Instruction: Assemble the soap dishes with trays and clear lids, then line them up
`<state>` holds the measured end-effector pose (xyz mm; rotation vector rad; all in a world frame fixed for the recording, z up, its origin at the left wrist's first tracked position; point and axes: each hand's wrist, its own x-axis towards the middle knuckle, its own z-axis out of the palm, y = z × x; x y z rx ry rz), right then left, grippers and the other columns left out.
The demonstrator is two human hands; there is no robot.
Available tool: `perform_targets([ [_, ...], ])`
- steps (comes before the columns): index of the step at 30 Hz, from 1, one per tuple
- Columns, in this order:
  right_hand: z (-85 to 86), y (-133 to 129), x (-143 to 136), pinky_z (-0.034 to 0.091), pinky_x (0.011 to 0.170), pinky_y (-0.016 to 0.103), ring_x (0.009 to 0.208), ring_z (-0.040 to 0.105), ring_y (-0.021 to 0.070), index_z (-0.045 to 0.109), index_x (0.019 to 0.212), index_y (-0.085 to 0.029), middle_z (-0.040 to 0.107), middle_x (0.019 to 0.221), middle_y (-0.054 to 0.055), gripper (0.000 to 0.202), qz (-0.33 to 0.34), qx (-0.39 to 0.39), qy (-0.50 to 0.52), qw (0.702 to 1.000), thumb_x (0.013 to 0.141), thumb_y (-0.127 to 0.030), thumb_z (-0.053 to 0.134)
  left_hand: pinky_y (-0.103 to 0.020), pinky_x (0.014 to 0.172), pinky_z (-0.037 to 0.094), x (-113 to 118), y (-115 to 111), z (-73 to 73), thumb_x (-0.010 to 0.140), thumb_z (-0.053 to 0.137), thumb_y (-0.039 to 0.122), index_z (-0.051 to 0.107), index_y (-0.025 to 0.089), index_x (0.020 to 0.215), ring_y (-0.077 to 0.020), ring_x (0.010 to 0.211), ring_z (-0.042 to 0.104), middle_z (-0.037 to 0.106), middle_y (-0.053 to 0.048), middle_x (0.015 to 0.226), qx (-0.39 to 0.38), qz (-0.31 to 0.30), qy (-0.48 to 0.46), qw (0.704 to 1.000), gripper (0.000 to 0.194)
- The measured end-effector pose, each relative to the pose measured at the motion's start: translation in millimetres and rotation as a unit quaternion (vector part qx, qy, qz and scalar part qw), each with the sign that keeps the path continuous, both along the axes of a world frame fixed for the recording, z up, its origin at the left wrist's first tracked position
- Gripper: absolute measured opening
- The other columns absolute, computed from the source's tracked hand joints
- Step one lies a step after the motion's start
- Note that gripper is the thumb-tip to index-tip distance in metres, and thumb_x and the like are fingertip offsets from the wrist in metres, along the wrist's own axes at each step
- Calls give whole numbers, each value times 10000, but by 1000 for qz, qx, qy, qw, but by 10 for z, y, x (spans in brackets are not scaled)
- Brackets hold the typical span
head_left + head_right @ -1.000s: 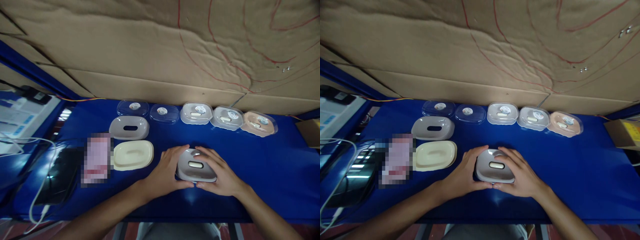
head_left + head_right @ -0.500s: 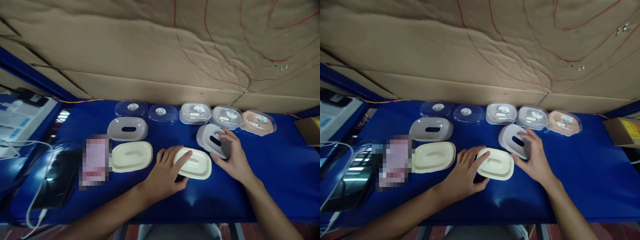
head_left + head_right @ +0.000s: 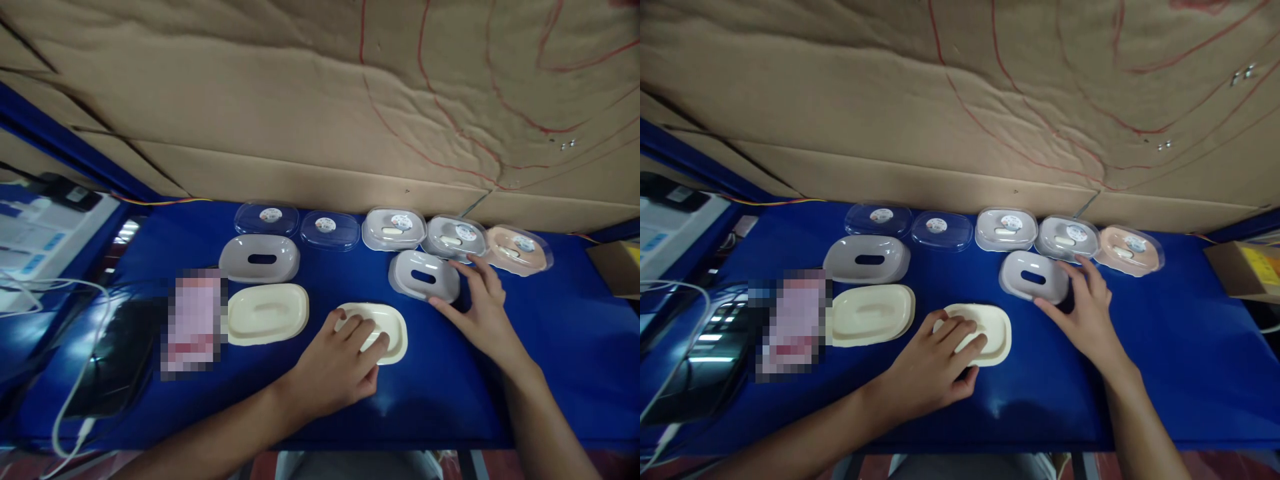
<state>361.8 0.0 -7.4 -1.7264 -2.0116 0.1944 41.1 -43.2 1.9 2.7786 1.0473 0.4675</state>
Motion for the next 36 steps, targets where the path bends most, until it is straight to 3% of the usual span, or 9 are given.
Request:
perform_targets([
  [3,-60,35,24,456,1181,687,1439,528,420,584,1472,-266,542,1493,176,673,-31,24,51,998,945,-661,720,-523,1040,430,-8,4,-1,935,676,267,629,187,1321,-315,1165,639,693,-109,1310,4,32,-3,999,397],
  [6,-106,23,-58,611,1011,583,1204,663,347,609,1440,-260,613,1378,155,602,-30,21,89,995,962,-608,725,-519,1077,416,-7,7,-4,958,668,287,624,192,1348,-322,1220,621,661,-121,1391,0,14,-3,1000,404],
  [9,-114,-23,-195,653,940,523,1072,697,291,612,1425,-274,627,1360,140,541,-20,10,116,993,985,-572,712,-509,1087,421,4,6,-5,1002,677,343,615,199,1369,-311,1230,624,671,-108,1372,1,-11,6,1000,399],
  [17,-115,-176,-443,549,1207,501,1400,640,271,482,1530,-322,563,1548,118,478,107,-107,268,951,1079,-407,617,-503,1042,452,10,10,-16,948,824,478,626,188,1291,-316,1202,645,688,-93,1287,-6,-29,29,999,490],
  [23,-73,-206,-505,424,1293,588,1590,444,296,284,1707,-355,458,1719,91,627,223,-171,135,950,1124,-406,509,-490,1051,440,15,-5,-44,950,827,445,594,200,1355,-319,1219,639,661,-102,1295,-11,-37,36,999,528],
  [28,-47,-161,-579,362,1316,606,1630,369,285,171,1746,-376,401,1751,71,659,264,-156,45,951,1146,-390,443,-495,1036,430,16,-1,-61,995,690,266,643,198,1265,-305,1213,631,685,-93,1285,5,-21,39,999,283],
  [32,-29,-98,-676,362,1293,607,1636,360,283,200,1740,-342,438,1731,87,631,282,-152,11,947,1154,-397,425,-519,1060,402,17,17,-77,947,646,233,656,191,1218,-312,1220,617,691,-96,1318,14,4,27,1000,275],
  [36,59,34,-797,385,1264,606,1616,397,295,330,1700,-298,499,1692,102,573,316,-142,-17,938,1149,-416,434,-523,1075,381,17,25,-82,916,646,213,646,187,1233,-307,1232,608,693,-104,1321,26,26,18,999,317],
])
